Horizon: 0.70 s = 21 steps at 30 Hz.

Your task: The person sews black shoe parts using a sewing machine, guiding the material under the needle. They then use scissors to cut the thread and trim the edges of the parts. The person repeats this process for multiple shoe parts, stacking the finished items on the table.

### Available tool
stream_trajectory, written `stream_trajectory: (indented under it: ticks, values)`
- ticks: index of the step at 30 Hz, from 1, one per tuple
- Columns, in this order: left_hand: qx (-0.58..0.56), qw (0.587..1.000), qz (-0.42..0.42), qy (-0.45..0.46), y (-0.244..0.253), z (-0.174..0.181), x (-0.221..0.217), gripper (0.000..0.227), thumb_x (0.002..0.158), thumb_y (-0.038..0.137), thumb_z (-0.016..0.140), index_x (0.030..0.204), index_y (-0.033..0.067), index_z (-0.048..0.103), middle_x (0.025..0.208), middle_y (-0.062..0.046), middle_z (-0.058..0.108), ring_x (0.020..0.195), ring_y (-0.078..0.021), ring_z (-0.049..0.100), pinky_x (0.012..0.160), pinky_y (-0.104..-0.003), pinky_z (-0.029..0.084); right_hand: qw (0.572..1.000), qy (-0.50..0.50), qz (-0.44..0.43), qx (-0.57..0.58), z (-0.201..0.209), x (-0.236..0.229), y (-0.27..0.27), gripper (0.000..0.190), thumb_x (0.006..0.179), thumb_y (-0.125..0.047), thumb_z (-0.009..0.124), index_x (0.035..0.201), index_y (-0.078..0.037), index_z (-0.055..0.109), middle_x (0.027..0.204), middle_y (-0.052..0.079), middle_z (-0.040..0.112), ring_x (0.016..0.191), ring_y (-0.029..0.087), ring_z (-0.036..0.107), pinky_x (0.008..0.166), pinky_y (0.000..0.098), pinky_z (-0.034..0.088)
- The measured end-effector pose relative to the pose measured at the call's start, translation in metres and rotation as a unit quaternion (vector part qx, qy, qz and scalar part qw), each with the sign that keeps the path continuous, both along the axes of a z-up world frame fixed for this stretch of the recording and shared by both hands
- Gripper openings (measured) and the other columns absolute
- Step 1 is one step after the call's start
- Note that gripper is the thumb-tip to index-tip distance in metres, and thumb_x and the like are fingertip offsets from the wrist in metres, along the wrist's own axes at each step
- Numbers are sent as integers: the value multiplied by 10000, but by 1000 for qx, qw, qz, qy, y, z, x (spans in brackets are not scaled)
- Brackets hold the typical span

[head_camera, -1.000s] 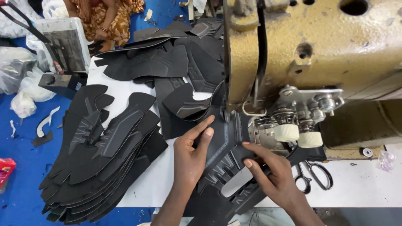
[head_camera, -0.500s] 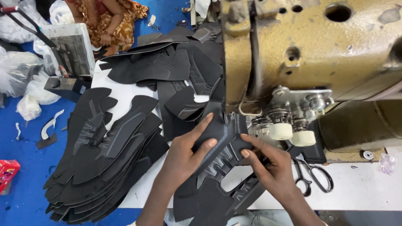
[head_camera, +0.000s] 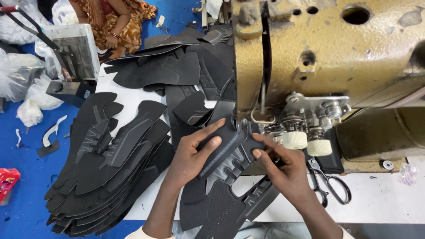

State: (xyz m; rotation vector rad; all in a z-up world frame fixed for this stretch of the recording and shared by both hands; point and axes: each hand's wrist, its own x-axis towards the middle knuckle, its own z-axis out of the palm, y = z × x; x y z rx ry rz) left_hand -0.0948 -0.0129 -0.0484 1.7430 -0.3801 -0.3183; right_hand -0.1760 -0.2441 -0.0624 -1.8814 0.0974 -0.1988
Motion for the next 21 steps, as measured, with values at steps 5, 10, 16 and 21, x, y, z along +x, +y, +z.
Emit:
stream_trajectory:
  ticks: [5, 10, 16, 21]
  values:
    - [6, 1000, 8, 6, -2, 1, 2, 468, 984, 270, 660, 1422, 105, 641, 1325, -97, 750, 1129, -138, 702, 976, -292, 545, 999, 40, -8, 19, -3, 5, 0, 379, 926, -129, 746, 1302, -80, 751, 582, -21, 529, 547, 32, 415, 486, 249, 359]
    - [-34, 999, 11, -25, -6, -1, 1, 479, 1006, 284, 644, 1428, 58, 617, 1425, -110, 686, 1295, -167, 641, 1092, -299, 484, 995, -43, 5, 86, -9, 13, -2, 309, 941, -71, 739, 1249, -43, 745, 888, -28, 707, 792, 36, 605, 710, 212, 537]
    - [-10, 996, 76, -52, -22, 6, -17, 467, 1010, 262, 642, 1428, 54, 623, 1446, -126, 674, 1364, -188, 604, 1140, -317, 435, 995, -42, 35, 84, -4, 28, -14, 286, 966, -86, 702, 1250, -50, 723, 1086, 22, 756, 964, 72, 652, 833, 240, 536]
    - [-11, 989, 141, -45, -40, -1, -44, 530, 1005, 247, 640, 1488, 47, 554, 1452, -149, 651, 1316, -208, 619, 1084, -329, 474, 975, -46, 114, -185, -41, 57, -56, 290, 962, -222, 656, 1226, -149, 751, 1124, 56, 776, 1014, 158, 729, 842, 327, 559]
